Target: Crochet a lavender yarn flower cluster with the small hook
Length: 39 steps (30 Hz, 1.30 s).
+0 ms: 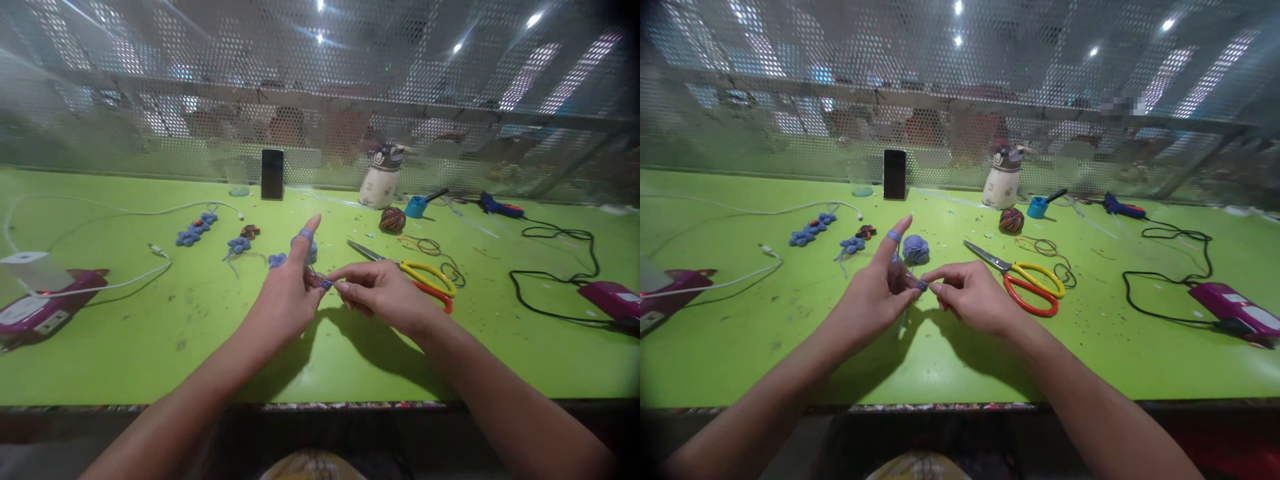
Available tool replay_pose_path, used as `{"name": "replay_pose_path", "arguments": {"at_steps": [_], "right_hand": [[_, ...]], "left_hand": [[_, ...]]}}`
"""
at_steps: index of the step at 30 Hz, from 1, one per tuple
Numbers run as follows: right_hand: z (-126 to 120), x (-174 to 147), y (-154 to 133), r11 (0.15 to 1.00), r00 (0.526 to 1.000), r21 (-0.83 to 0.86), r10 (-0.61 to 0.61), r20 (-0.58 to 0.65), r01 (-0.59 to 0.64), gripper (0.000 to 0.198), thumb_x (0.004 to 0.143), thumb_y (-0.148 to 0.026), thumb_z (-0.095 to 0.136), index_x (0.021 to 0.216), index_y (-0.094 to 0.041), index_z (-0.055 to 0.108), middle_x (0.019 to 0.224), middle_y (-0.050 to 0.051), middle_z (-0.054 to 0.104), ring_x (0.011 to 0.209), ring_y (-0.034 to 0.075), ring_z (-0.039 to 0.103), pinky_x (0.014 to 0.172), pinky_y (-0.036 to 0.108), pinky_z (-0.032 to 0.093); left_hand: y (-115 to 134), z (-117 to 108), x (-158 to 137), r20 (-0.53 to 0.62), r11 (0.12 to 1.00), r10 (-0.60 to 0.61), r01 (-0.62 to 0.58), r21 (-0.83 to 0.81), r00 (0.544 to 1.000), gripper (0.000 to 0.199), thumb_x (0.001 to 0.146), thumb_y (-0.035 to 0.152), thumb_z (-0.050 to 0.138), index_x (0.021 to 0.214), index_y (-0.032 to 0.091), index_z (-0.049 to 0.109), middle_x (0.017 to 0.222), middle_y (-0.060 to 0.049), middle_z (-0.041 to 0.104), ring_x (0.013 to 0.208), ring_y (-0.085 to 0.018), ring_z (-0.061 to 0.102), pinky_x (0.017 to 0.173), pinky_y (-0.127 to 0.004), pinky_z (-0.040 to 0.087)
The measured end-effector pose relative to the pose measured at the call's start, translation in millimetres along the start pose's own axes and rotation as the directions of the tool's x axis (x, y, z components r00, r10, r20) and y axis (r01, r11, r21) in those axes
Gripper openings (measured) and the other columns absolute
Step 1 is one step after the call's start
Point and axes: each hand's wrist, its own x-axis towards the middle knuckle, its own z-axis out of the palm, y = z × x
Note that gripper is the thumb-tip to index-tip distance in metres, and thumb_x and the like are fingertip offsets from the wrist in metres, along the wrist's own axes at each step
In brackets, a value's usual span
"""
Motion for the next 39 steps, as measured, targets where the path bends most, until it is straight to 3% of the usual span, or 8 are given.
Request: {"name": "replay_pose_path", "arguments": {"at_steps": [3, 5, 8, 11, 14, 22, 31, 39], "right_hand": [[10, 1, 1, 0.971, 0.998, 0.24, 0.004, -0.062, 0.011, 0.027, 0.078, -0.028, 0.07, 0.1, -0.011, 0.071, 0.054, -0.003, 0.056, 0.041, 0.006, 0.041, 0.041, 0.02, 0.029], [15, 0, 1, 0.925, 0.996, 0.373, -0.049, -0.076, 0.074, 0.031, 0.079, -0.028, 0.071, 0.105, -0.013, 0.068, 0.057, -0.003, 0.058, 0.042, 0.005, 0.042, 0.042, 0.02, 0.029], [15, -1, 0, 0.886, 0.984, 0.428, -0.151, -0.094, 0.177, 0.031, 0.083, -0.027, 0.069, 0.111, -0.014, 0.065, 0.059, -0.003, 0.059, 0.043, 0.005, 0.042, 0.043, 0.019, 0.031], [7, -3, 0, 0.911, 0.961, 0.306, -0.258, -0.097, 0.276, 0.029, 0.086, -0.026, 0.066, 0.114, -0.016, 0.065, 0.059, -0.003, 0.059, 0.045, 0.006, 0.045, 0.042, 0.019, 0.034], [-5, -5, -1, 0.921, 0.921, 0.056, -0.38, -0.084, 0.386, 0.029, 0.088, -0.025, 0.065, 0.115, -0.017, 0.066, 0.059, -0.004, 0.057, 0.046, 0.007, 0.046, 0.041, 0.02, 0.037], [-24, -11, -11, 0.732, 0.801, -0.393, -0.599, 0.02, 0.557, 0.025, 0.088, -0.018, 0.063, 0.112, -0.016, 0.07, 0.069, 0.0, 0.064, 0.051, 0.008, 0.05, 0.049, 0.021, 0.042], [-32, -14, -18, 0.534, 0.711, -0.573, -0.692, 0.127, 0.622, 0.02, 0.088, -0.011, 0.058, 0.1, -0.016, 0.074, 0.073, 0.003, 0.073, 0.06, 0.011, 0.062, 0.057, 0.022, 0.047], [-37, -18, -22, 0.498, 0.7, -0.606, -0.699, 0.143, 0.621, 0.022, 0.088, -0.012, 0.058, 0.099, -0.02, 0.075, 0.072, 0.002, 0.074, 0.059, 0.012, 0.063, 0.054, 0.022, 0.045]], "left_hand": [[0, 5, -3, -0.147, 0.996, 0.076, -0.081, -0.024, 0.986, 0.088, 0.076, 0.009, 0.064, 0.151, 0.035, 0.026, 0.065, 0.004, 0.064, 0.056, -0.015, 0.056, 0.062, -0.03, 0.045], [1, 7, -4, -0.225, 0.98, 0.09, -0.127, -0.156, 0.97, 0.085, 0.077, 0.011, 0.066, 0.15, 0.033, 0.03, 0.07, 0.002, 0.067, 0.062, -0.015, 0.059, 0.068, -0.03, 0.048], [4, 4, -3, -0.181, 0.889, 0.017, -0.097, -0.448, 0.983, 0.091, 0.073, 0.012, 0.072, 0.151, 0.027, 0.028, 0.07, 0.002, 0.069, 0.068, -0.016, 0.064, 0.073, -0.03, 0.051], [7, -4, 1, -0.045, 0.787, -0.035, 0.0, -0.618, 0.998, 0.097, 0.068, 0.011, 0.078, 0.151, 0.02, 0.027, 0.066, 0.002, 0.068, 0.065, -0.013, 0.063, 0.069, -0.025, 0.05], [9, -11, 3, 0.018, 0.758, -0.023, 0.029, -0.651, 1.0, 0.101, 0.065, 0.01, 0.081, 0.15, 0.019, 0.028, 0.068, 0.002, 0.068, 0.064, -0.011, 0.062, 0.067, -0.022, 0.05], [11, -16, 1, 0.057, 0.808, 0.019, 0.018, -0.589, 0.998, 0.103, 0.069, 0.01, 0.077, 0.153, 0.025, 0.019, 0.068, 0.002, 0.067, 0.068, -0.015, 0.067, 0.069, -0.026, 0.054], [14, -14, -1, 0.024, 0.834, 0.026, -0.008, -0.551, 0.999, 0.1, 0.07, 0.01, 0.075, 0.152, 0.026, 0.022, 0.068, 0.001, 0.067, 0.069, -0.018, 0.068, 0.07, -0.032, 0.056], [13, -13, -4, -0.004, 0.833, 0.048, -0.042, -0.552, 0.999, 0.095, 0.072, 0.011, 0.075, 0.151, 0.023, 0.025, 0.071, 0.0, 0.068, 0.072, -0.015, 0.066, 0.073, -0.027, 0.054]]}}
